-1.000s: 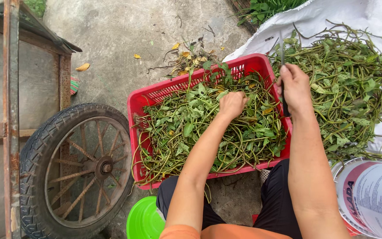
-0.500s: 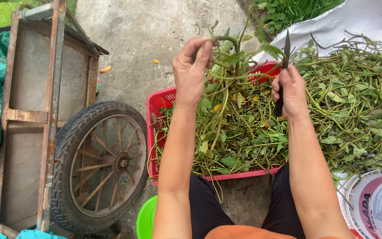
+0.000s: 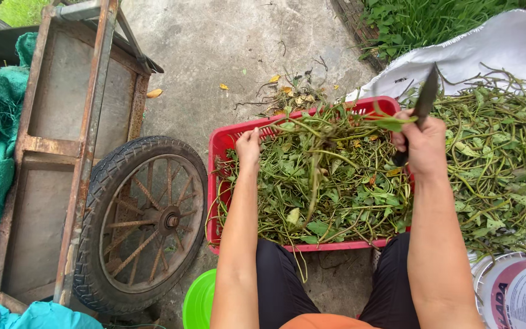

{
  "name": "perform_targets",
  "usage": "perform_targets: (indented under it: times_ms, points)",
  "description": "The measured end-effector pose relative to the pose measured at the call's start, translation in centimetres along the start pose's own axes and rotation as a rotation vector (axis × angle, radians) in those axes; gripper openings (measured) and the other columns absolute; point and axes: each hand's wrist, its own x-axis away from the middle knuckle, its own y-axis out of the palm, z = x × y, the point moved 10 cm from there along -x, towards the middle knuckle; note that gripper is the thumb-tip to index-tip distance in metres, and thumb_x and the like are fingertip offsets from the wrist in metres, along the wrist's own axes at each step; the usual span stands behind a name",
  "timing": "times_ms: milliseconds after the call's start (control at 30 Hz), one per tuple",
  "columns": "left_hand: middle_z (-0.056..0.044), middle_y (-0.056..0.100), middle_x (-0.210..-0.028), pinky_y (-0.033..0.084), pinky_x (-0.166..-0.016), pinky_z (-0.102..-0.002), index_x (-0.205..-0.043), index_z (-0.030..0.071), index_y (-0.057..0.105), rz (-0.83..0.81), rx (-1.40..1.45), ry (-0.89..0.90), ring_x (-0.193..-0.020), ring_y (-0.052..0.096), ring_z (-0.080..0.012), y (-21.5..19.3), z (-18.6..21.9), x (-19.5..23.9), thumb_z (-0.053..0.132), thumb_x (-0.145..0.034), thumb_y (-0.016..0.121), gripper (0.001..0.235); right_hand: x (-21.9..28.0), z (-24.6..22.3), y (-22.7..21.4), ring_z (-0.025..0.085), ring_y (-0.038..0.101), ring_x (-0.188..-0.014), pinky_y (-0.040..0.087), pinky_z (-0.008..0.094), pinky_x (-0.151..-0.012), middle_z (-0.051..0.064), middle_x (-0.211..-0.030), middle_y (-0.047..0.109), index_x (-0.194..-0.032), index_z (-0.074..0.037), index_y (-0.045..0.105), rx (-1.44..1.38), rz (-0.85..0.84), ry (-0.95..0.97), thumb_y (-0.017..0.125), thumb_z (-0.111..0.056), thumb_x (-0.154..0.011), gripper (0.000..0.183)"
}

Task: The person sits on a low stool and uses a knife to trim green leafy vegetables, cutting off unwanted parts and placing the trimmed pieces into a red basket. The person handles the vegetables one at a time, repeatedly picking up stems, cutting them, and discarding the trimmings.

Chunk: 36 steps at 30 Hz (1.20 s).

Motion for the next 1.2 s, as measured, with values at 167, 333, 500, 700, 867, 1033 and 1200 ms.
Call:
perform_targets:
  times_ms: [167,333,500,700,867,1033,1200]
  points:
    - [-0.003,0.066,-0.092,0.046,-0.086,-0.043,-0.11,0.012,0.076,0.268,-0.492,-0.055,-0.091,0.06,-0.0184,-6.1,1.5,0.2,0.035,-0.099,0.065,0.028,1.2,-7.2,0.3,0.011,0.052,-0.057,0.039,0.027,-0.052,0.006,-0.074,0.059,-0.101,-0.001,0.064,-0.259,0.015,-0.195,0.068,-0.015,-0.111,0.017]
    - [-0.013,0.053,-0.143,0.023,-0.111,-0.06,-0.142,0.015,0.051,0.272,-0.718,0.339,-0.13,0.051,-0.0297,-0.8,12.2,5.4,0.035,-0.093,0.068,0.055,0.1,-9.9,4.1,0.01,0.052,-0.057,0.039,0.026,-0.051,0.006,-0.077,0.061,-0.099,0.0,0.063,-0.181,-0.107,-0.189,0.067,-0.016,-0.11,0.02]
    - [-0.015,0.064,-0.137,0.054,-0.094,-0.039,-0.147,0.01,0.051,-0.57,0.124,0.296,-0.114,0.065,-0.0256,13.5,15.4,13.9,0.032,-0.11,0.048,0.044,-1.8,-6.5,7.8,0.009,0.05,-0.057,0.039,0.025,-0.053,0.004,-0.073,0.057,-0.095,-0.002,0.062,-0.253,-0.186,-0.023,0.066,-0.017,-0.11,0.021]
    - [-0.013,0.072,-0.121,0.057,-0.082,-0.03,-0.131,0.003,0.062,-0.885,0.783,-0.022,-0.09,0.07,-0.0175,13.3,14.6,16.1,0.003,-0.094,0.06,0.037,-3.0,-0.7,3.3,0.01,0.048,-0.054,0.038,0.025,-0.049,0.002,-0.067,0.056,-0.096,-0.005,0.063,-0.221,-0.029,0.095,0.064,-0.017,-0.106,0.016]
    - [-0.013,0.072,-0.106,0.059,-0.086,-0.032,-0.115,0.001,0.065,-0.707,0.861,-0.078,-0.092,0.071,-0.0195,11.9,10.0,12.4,0.007,-0.102,0.065,0.014,-2.7,4.2,0.1,0.01,0.046,-0.052,0.037,0.026,-0.047,0.002,-0.071,0.055,-0.121,-0.004,0.05,-0.087,0.049,0.238,0.063,-0.015,-0.103,0.026]
    - [-0.012,0.071,-0.099,0.06,-0.079,-0.033,-0.113,0.001,0.065,-0.556,0.886,-0.097,-0.089,0.071,-0.0215,12.6,4.7,8.7,0.013,-0.105,0.063,0.014,0.0,2.7,0.5,0.007,0.047,-0.066,0.035,0.025,-0.049,-0.004,-0.081,0.052,-0.156,-0.01,0.029,0.206,0.221,0.166,0.061,-0.026,-0.106,0.061]
    - [-0.012,0.071,-0.101,0.06,-0.083,-0.032,-0.115,0.0,0.064,-0.607,0.976,-0.204,-0.091,0.071,-0.0213,13.9,3.2,9.3,0.011,-0.106,0.06,0.015,2.1,3.8,8.2,0.009,0.045,-0.06,0.038,0.025,-0.051,-0.001,-0.069,0.048,-0.156,-0.021,0.041,0.434,-0.276,0.267,0.054,-0.037,-0.1,0.06]
